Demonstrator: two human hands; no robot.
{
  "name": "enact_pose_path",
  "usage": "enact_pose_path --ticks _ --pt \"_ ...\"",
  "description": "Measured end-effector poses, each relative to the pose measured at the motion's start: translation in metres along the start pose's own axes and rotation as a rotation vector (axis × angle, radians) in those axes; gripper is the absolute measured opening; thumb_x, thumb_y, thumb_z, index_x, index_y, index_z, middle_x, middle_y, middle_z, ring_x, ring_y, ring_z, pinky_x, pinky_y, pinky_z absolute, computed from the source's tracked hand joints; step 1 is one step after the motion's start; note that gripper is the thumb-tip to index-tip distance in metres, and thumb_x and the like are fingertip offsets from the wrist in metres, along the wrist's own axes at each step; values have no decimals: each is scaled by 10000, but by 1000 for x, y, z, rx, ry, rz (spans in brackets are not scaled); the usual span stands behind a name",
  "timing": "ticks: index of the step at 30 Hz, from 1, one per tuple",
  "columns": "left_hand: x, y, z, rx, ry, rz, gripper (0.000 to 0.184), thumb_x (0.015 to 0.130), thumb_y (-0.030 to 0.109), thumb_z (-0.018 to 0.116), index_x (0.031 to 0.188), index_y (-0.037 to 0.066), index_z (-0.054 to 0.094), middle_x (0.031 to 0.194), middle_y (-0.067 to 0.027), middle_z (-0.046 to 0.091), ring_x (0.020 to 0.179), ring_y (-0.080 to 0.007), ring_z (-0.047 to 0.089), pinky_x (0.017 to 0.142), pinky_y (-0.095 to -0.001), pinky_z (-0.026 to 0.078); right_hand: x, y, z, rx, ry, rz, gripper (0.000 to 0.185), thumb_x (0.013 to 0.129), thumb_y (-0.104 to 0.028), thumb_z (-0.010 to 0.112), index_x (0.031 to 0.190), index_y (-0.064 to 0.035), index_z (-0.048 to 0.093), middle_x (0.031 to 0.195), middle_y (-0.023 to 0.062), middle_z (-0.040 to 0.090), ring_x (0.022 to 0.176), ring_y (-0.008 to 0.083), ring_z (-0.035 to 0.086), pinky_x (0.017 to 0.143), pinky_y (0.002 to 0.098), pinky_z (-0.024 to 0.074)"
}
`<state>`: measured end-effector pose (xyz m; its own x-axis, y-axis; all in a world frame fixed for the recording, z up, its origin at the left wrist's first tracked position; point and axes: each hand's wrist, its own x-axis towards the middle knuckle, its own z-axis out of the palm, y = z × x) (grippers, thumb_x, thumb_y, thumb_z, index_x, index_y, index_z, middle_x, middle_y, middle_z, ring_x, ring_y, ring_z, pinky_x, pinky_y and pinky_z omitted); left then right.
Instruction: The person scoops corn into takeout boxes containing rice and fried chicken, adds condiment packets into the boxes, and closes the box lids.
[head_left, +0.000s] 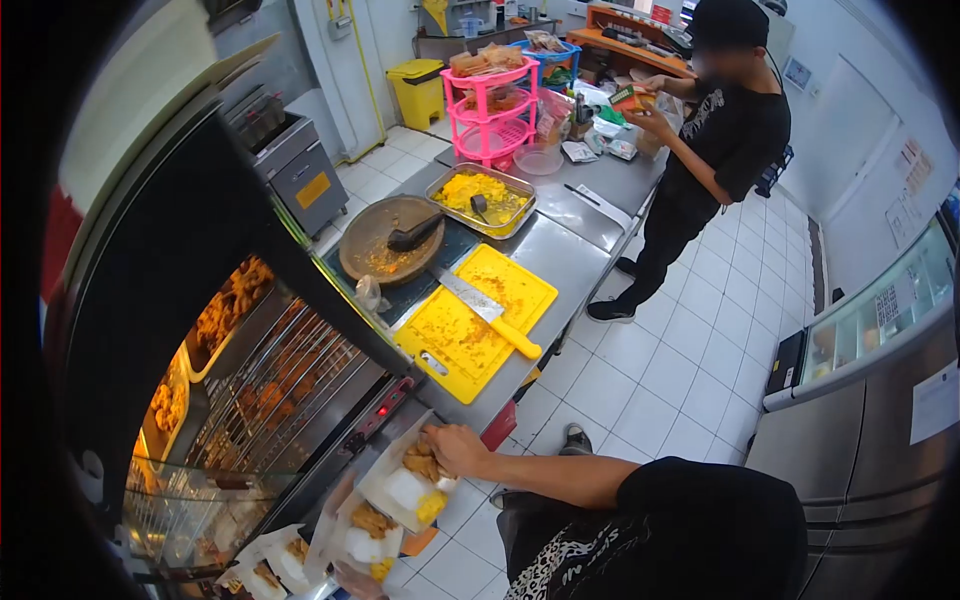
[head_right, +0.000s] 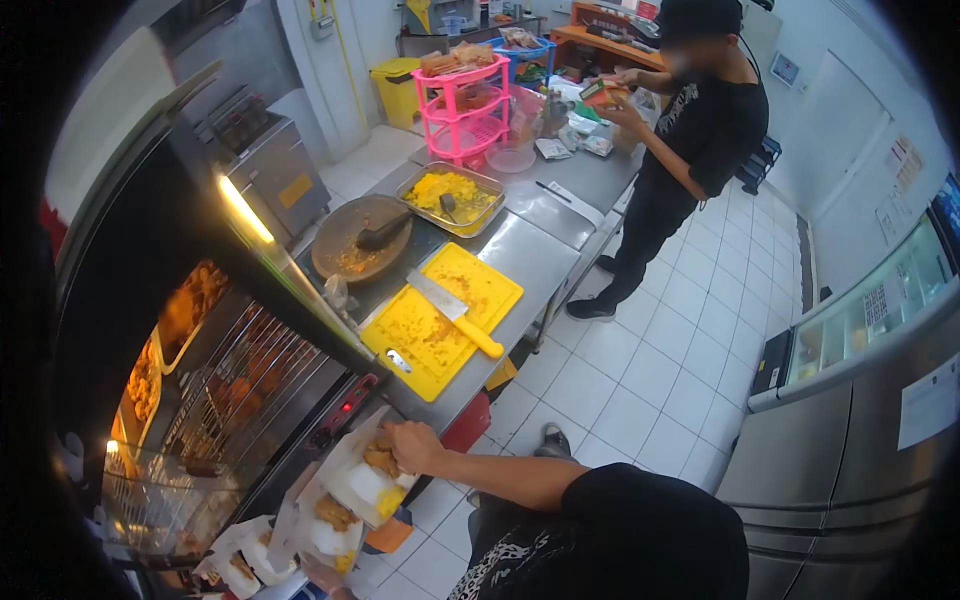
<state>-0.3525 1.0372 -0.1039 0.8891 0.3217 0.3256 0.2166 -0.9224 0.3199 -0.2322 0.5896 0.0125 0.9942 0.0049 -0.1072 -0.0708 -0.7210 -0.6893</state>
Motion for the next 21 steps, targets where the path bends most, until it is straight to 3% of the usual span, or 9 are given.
enact_pose_path --ticks 6,10,14,16,18,19,21 --pt "-34 116 -84 59 -105 232 443 980 322 505 1224 -41 575 1114 -231 628 1005 -346 604 885 -420 464 -55 45 -92 226 -78 82 305 958 -208 475 1166 -43 626 825 234 678 806 424 663 727 510 532" --pt "-37 224 -86 -80 -274 373 416 937 334 562 1196 11 595 1037 -198 643 935 -322 620 803 -424 488 -77 123 -150 284 -27 163 276 960 -229 454 1074 -57 637 875 256 670 862 440 654 769 532 513" --pt "-52 326 -34 -820 -420 -273 524 1052 336 420 1284 -120 534 1223 -275 617 1109 -380 581 1021 -396 422 -82 203 -250 228 39 191 269 932 -207 487 1056 -45 663 846 251 668 848 441 649 761 513 510" --pt "-59 414 -34 -711 -436 -301 453 1048 283 425 1272 -96 536 1263 -294 576 1155 -395 555 1024 -462 402 -83 247 -282 209 81 205 254 930 -194 476 1076 -54 631 863 262 659 856 443 643 769 531 502" --pt "-62 479 -23 -691 -498 -287 459 1054 289 412 1311 -79 507 1259 -294 576 1151 -388 556 1020 -435 410 -88 270 -331 286 172 247 246 919 -181 488 1051 -46 645 876 256 665 857 440 646 770 521 507" --pt "-61 492 -6 -724 -550 -257 501 1061 322 396 1356 -74 478 1235 -283 595 1124 -374 571 1015 -375 428 -90 281 -351 322 219 268 242 914 -175 494 1038 -42 653 883 252 668 857 438 647 770 516 509" --pt "-67 502 21 150 -523 285 433 1055 217 368 1418 -11 430 1320 -282 528 1198 -407 512 1049 -427 403 -94 327 -365 286 219 352 251 910 -163 498 1040 -40 674 886 244 675 860 434 650 774 500 515"
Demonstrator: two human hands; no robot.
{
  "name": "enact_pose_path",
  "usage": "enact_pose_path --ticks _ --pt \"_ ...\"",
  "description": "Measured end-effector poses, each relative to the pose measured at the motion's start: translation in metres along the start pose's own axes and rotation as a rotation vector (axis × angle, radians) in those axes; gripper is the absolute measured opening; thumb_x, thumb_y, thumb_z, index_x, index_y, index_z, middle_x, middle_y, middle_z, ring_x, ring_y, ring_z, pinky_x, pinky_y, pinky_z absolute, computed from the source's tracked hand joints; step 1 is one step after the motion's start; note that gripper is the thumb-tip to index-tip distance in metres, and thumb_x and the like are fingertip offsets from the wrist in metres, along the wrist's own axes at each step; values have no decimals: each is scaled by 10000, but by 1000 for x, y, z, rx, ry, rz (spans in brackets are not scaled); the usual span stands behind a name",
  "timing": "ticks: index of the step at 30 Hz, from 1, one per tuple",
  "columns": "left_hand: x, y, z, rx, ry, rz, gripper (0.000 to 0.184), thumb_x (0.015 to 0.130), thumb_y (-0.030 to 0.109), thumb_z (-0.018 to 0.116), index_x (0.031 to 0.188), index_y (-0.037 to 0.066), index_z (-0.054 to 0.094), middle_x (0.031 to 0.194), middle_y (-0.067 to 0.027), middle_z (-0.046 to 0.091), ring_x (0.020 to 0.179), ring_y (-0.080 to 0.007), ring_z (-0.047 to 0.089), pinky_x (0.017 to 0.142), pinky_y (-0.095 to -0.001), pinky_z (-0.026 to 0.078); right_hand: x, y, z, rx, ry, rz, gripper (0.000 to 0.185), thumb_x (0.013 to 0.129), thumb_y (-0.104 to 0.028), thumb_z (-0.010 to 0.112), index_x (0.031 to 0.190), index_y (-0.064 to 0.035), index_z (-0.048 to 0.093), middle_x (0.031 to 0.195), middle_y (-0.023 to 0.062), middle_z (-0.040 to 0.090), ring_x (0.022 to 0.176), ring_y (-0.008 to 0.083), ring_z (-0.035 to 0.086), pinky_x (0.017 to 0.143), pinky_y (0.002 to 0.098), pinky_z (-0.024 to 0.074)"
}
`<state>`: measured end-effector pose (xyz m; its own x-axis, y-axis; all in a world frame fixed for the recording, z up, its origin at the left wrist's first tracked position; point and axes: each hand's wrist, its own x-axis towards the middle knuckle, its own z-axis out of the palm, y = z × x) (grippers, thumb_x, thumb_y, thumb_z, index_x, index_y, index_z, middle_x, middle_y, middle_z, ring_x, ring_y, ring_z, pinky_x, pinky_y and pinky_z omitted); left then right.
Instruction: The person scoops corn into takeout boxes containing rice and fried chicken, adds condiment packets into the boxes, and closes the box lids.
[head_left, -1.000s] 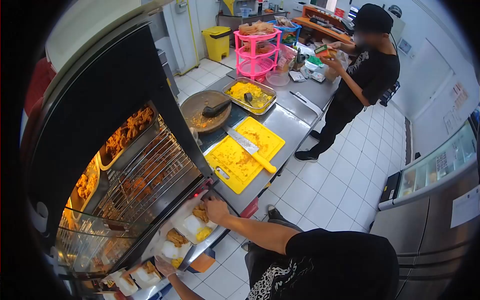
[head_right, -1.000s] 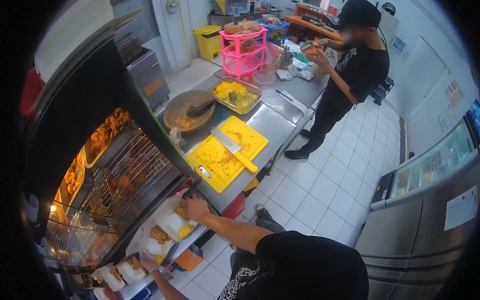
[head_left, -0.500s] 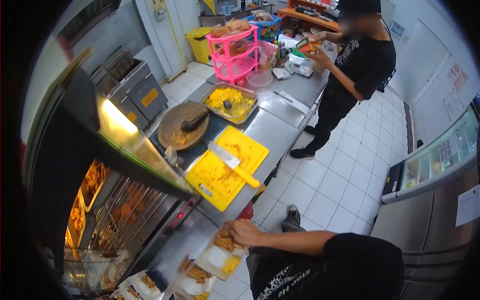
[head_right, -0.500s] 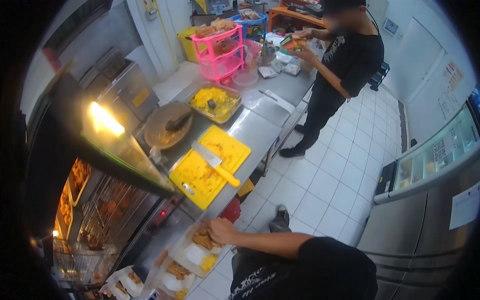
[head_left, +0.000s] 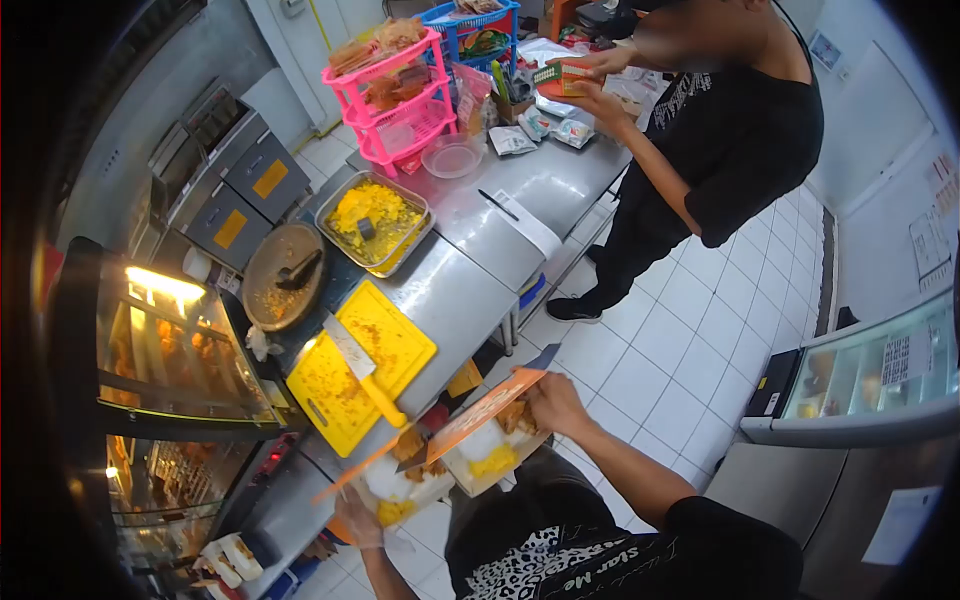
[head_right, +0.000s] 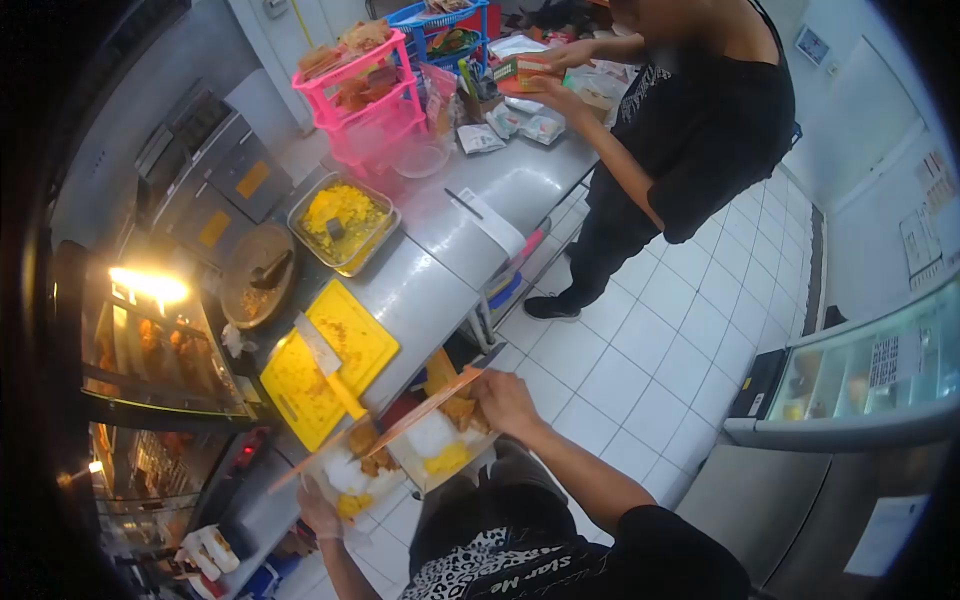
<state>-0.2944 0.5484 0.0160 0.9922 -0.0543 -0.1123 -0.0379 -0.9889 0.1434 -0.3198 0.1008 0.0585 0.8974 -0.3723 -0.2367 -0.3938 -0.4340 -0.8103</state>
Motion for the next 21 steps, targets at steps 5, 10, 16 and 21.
enact_pose_path --ticks 5,10,16,21 --pt "39 77 11 -389 142 202 369 1058 249 377 1228 -5 585 1198 -246 615 1138 -361 573 1027 -428 407 8 40 -59 79 99 21 340 925 -63 443 1183 -6 657 996 198 720 877 320 715 829 370 547" --pt "67 147 -8 -790 -35 91 435 1067 336 381 1178 -8 624 1142 -196 654 1100 -304 611 996 -381 432 6 58 -81 104 141 107 344 935 -38 413 1176 22 652 1074 166 715 1002 255 688 910 343 510" --pt "113 189 -10 -842 -57 225 430 1059 343 402 1194 -6 614 1138 -193 653 1101 -299 611 987 -380 438 16 86 -84 184 240 95 328 960 -113 453 1192 24 639 1107 153 699 1028 244 675 902 337 512" --pt "185 203 10 -865 -81 382 394 1052 294 398 1206 -2 608 1153 -205 652 1098 -316 617 968 -386 452 53 99 -80 441 375 44 340 966 -158 475 1212 15 634 1037 132 723 1009 222 676 886 327 508"
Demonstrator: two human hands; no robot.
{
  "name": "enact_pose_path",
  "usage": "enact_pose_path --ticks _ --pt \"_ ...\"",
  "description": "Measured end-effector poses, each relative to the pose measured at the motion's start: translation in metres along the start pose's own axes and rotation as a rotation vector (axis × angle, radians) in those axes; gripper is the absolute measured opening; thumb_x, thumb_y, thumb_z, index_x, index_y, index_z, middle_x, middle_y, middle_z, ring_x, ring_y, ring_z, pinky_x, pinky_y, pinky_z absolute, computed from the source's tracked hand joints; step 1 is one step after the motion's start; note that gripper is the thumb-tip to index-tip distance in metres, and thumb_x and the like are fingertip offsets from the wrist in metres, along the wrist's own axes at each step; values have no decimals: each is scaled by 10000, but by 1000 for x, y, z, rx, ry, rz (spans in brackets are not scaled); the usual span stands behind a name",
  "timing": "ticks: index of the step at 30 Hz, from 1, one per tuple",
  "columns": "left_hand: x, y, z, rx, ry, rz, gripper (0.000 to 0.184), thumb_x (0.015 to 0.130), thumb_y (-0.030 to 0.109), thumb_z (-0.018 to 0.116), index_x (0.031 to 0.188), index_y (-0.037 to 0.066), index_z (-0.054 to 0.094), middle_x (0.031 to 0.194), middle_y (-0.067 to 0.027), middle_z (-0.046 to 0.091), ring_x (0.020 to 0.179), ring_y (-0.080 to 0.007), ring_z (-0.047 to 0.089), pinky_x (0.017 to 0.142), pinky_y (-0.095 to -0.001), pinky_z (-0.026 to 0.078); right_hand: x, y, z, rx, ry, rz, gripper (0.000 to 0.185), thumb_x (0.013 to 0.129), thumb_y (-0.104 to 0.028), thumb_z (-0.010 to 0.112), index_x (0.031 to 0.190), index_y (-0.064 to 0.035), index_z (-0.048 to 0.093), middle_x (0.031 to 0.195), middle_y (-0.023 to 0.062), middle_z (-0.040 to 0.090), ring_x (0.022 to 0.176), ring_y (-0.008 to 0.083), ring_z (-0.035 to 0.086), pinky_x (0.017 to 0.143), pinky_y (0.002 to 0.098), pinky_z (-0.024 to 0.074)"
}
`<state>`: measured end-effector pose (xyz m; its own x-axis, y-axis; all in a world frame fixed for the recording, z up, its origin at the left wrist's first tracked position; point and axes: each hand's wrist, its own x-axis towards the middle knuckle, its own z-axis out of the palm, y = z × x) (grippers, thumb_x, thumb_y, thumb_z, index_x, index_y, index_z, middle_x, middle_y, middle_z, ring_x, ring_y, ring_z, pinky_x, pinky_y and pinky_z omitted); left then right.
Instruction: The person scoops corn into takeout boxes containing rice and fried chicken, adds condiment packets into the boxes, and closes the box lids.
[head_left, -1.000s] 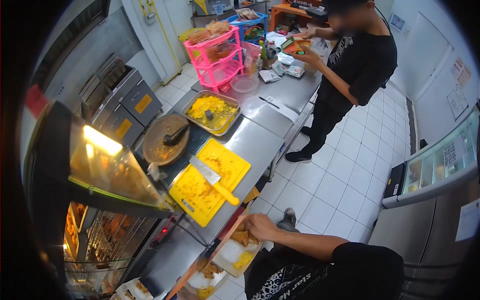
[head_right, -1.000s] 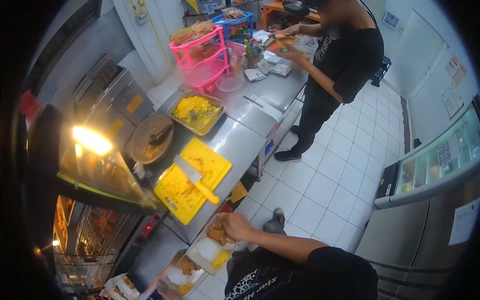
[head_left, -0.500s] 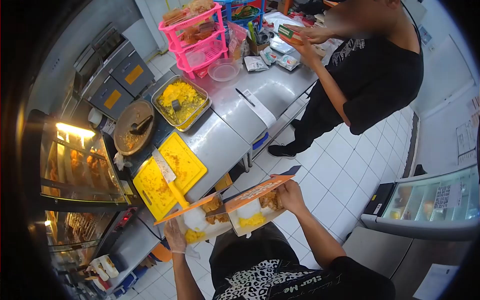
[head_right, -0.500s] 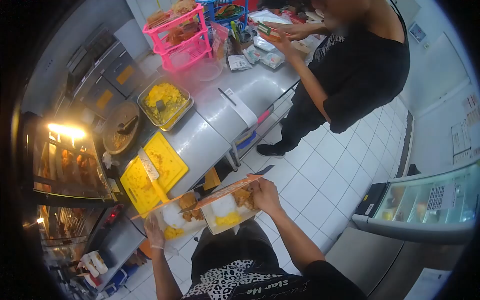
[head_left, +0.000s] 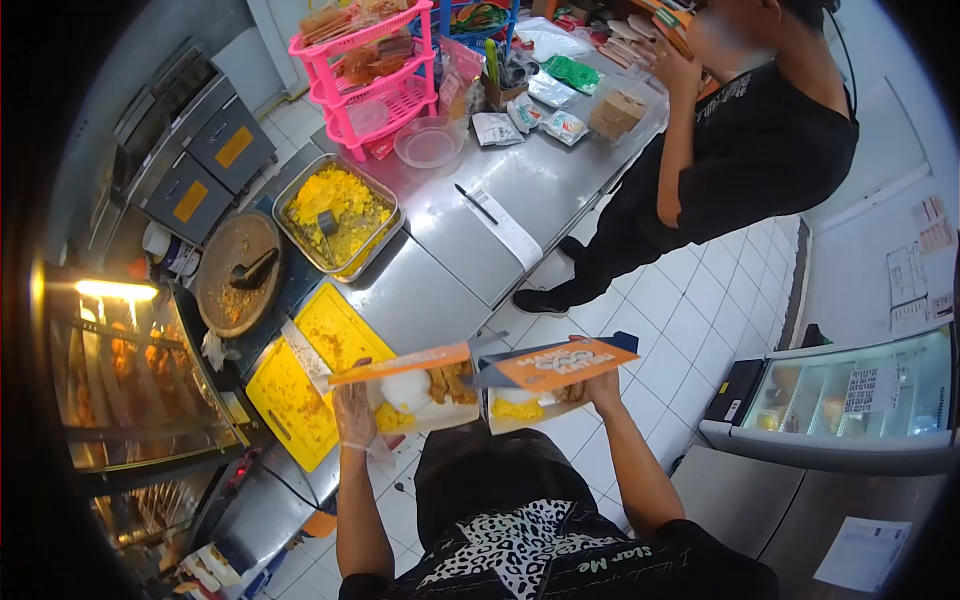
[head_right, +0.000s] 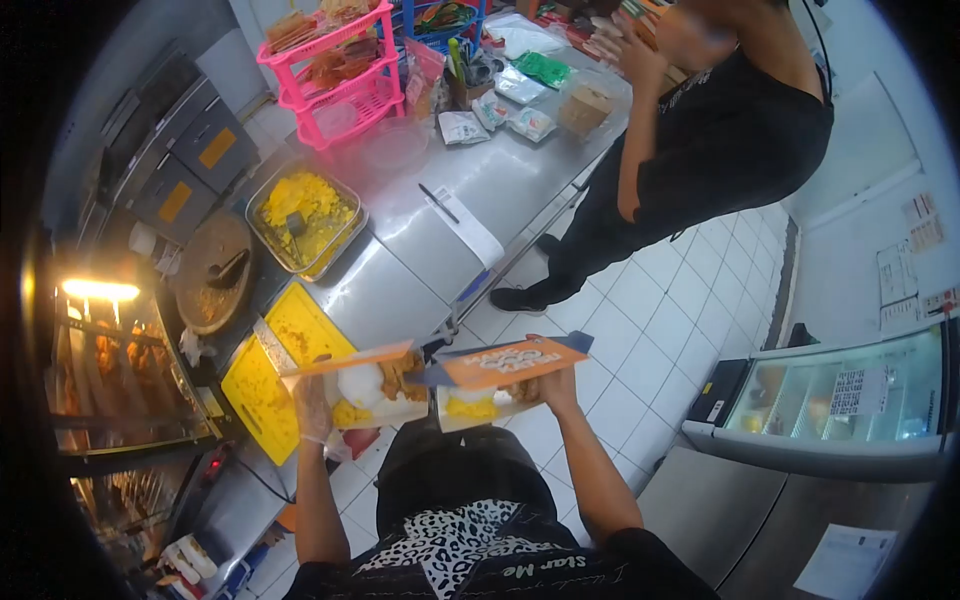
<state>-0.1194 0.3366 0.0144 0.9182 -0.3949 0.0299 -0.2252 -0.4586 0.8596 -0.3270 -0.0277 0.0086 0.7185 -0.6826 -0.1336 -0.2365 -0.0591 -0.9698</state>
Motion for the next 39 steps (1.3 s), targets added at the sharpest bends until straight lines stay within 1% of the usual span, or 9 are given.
enact_pose_path --ticks 6,8,11,18,23,27,29,34,39 --pt "115 -18 -4 8 -39 157 351 1031 224 417 1193 -7 626 1078 -221 685 1015 -369 658 896 -415 504 72 29 43 -214 83 -20 341 1019 -185 438 1129 30 678 1002 117 713 926 184 638 856 324 486" --pt "142 -27 -1 174 -39 43 357 1021 222 440 1178 -21 650 1075 -272 676 997 -426 653 883 -443 515 91 30 58 -269 123 -114 345 1025 -195 430 1139 17 678 986 111 710 904 175 630 845 322 485" --pt "164 -62 16 303 14 67 373 1021 238 449 1176 -32 654 1101 -297 658 1011 -447 640 893 -463 508 109 22 66 -267 83 60 343 1032 -214 440 1135 14 673 991 99 708 912 175 621 857 302 483" --pt "152 -46 2 282 41 -34 399 1027 249 444 1162 -73 637 1075 -296 668 1011 -438 644 893 -467 502 144 31 77 -19 6 -142 297 942 -98 424 1054 16 674 946 117 714 936 232 657 853 336 494" --pt "125 -12 -20 138 62 -222 365 1043 224 433 1150 -62 635 1019 -261 688 973 -348 674 866 -399 510 174 11 80 -332 -109 -33 301 933 -183 476 1000 32 676 786 205 678 766 304 667 742 388 496" --pt "84 -19 -30 118 159 -286 343 1051 210 429 1156 -48 630 1004 -227 695 951 -310 673 864 -379 511 209 56 100 -251 -199 -85 305 928 -196 504 1067 4 686 889 219 709 866 356 693 790 421 509" --pt "71 -16 -28 136 237 -301 338 1052 202 428 1162 -47 628 1021 -215 696 958 -301 672 874 -376 509 213 21 119 -297 -300 -170 306 926 -192 501 1093 -14 686 931 223 711 906 371 690 807 436 511" --pt "63 -7 -16 274 363 -422 372 1043 218 442 1186 -77 619 1086 -255 685 998 -363 664 893 -404 505 233 -49 162 -712 -348 -216 261 937 -185 511 1038 -35 699 943 240 672 854 458 649 797 512 507" --pt "56 -16 4 372 458 -474 404 1038 225 444 1205 -107 602 1116 -296 665 1022 -413 648 901 -430 497 237 -73 167 -949 -315 -476 247 907 -177 555 1011 4 687 1042 209 603 967 398 601 847 495 486"
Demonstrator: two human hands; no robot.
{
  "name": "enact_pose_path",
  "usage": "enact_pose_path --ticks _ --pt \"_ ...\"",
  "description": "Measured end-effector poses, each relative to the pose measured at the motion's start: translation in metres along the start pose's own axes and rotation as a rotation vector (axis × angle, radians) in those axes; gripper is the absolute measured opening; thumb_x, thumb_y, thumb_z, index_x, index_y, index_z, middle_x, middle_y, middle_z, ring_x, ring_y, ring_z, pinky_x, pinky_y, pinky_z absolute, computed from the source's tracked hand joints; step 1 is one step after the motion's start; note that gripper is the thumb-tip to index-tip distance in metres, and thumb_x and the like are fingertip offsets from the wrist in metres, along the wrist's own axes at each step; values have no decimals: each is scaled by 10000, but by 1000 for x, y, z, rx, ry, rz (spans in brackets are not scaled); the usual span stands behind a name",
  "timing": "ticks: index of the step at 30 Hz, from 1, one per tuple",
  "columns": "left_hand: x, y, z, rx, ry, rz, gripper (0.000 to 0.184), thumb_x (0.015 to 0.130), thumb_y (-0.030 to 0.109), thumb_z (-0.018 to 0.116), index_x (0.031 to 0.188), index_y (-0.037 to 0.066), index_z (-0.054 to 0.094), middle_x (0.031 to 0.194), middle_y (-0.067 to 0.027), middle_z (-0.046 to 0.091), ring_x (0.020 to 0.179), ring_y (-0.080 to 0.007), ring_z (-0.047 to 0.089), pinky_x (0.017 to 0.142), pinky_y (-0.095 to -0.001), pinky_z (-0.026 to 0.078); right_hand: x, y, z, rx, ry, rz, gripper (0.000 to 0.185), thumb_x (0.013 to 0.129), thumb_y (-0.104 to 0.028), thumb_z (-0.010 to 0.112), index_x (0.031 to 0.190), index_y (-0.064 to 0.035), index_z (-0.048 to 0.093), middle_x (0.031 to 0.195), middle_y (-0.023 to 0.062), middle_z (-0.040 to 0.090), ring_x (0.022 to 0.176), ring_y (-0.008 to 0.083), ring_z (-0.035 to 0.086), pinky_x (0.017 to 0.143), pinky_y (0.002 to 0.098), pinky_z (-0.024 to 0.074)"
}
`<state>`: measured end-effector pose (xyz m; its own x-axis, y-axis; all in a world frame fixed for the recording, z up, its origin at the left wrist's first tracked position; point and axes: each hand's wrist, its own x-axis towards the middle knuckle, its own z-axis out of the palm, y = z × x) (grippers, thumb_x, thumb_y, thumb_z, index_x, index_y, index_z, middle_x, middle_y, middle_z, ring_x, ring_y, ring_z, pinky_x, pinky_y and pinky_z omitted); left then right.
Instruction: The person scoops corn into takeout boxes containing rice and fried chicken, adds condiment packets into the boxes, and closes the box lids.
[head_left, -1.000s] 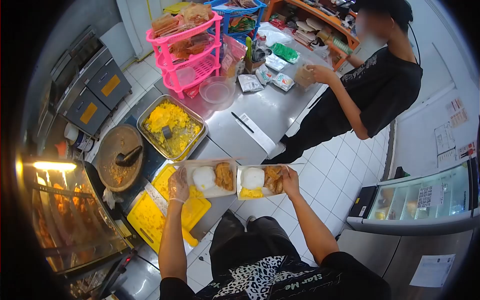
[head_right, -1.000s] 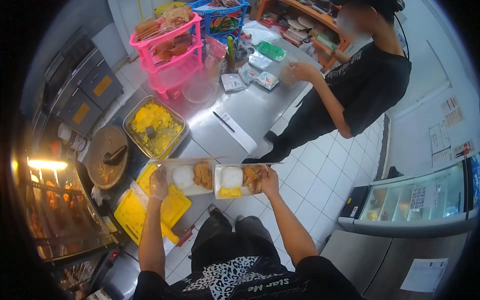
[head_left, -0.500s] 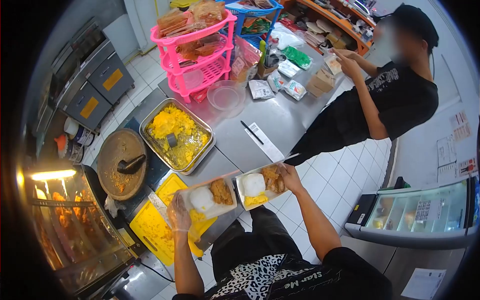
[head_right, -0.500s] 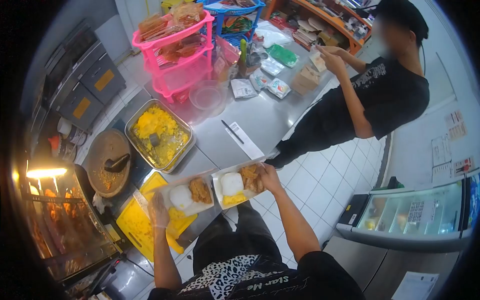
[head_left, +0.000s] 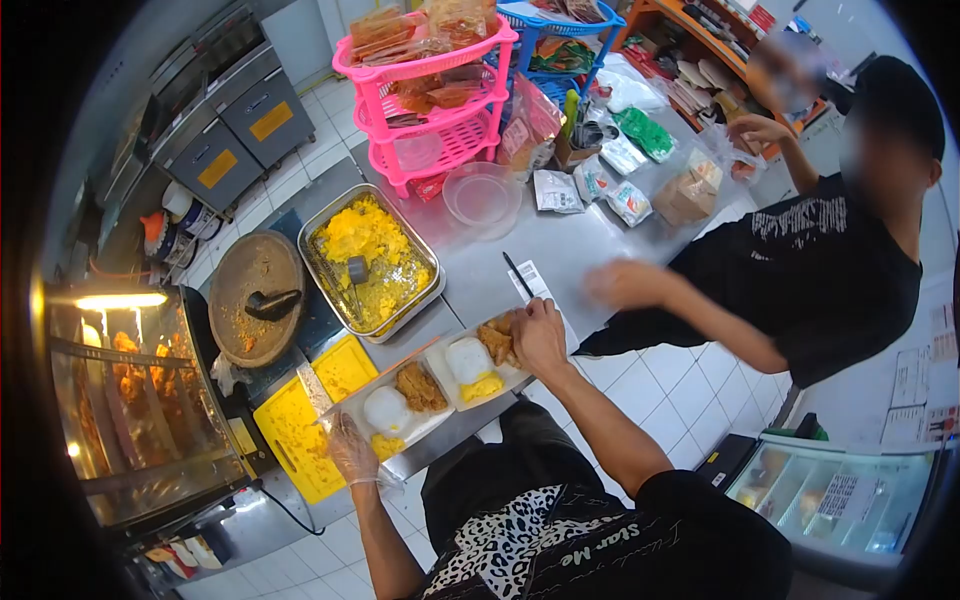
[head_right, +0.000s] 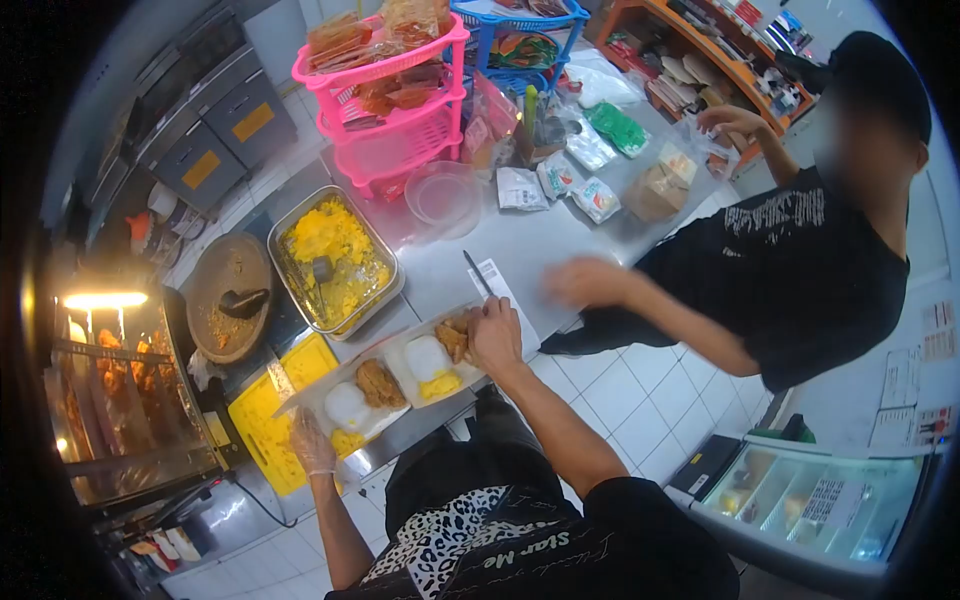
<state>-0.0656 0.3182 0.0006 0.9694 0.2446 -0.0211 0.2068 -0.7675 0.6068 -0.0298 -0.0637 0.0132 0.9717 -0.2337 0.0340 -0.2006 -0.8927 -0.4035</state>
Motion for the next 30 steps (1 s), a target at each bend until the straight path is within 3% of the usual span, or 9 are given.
enact_pose_path --ticks 2,5,13,17,30 --pt "-7 -19 17 9 76 79 403 1037 219 445 1210 -111 597 1120 -305 659 1024 -412 646 903 -432 494 -1 7 11 -48 109 -47 237 902 -165 571 1000 27 668 1103 179 570 1076 340 532 898 442 471" --pt "-11 31 -3 -107 -8 -118 405 1035 209 450 1222 -124 583 1140 -308 653 1034 -408 644 910 -421 490 3 16 23 7 88 -96 239 907 -160 566 1001 40 657 1078 183 577 1042 346 562 860 451 493" --pt "-13 -1 20 -17 -23 14 430 1033 212 446 1252 -141 555 1176 -317 637 1077 -409 629 942 -403 476 10 15 13 55 -83 39 219 924 -142 528 987 44 625 970 239 617 869 416 640 771 515 524" --pt "-7 29 21 -65 -109 -93 460 1031 233 437 1283 -140 532 1213 -335 610 1133 -441 593 995 -421 447 22 26 7 37 -59 51 232 934 -152 509 989 41 626 942 236 632 846 426 651 767 524 529" --pt "4 72 61 -70 -224 -74 548 1001 257 481 1351 -162 435 1392 -359 462 1307 -459 453 1121 -423 346 55 65 -12 39 -14 187 330 915 -151 520 1194 -19 639 1140 216 600 963 409 661 866 501 532"
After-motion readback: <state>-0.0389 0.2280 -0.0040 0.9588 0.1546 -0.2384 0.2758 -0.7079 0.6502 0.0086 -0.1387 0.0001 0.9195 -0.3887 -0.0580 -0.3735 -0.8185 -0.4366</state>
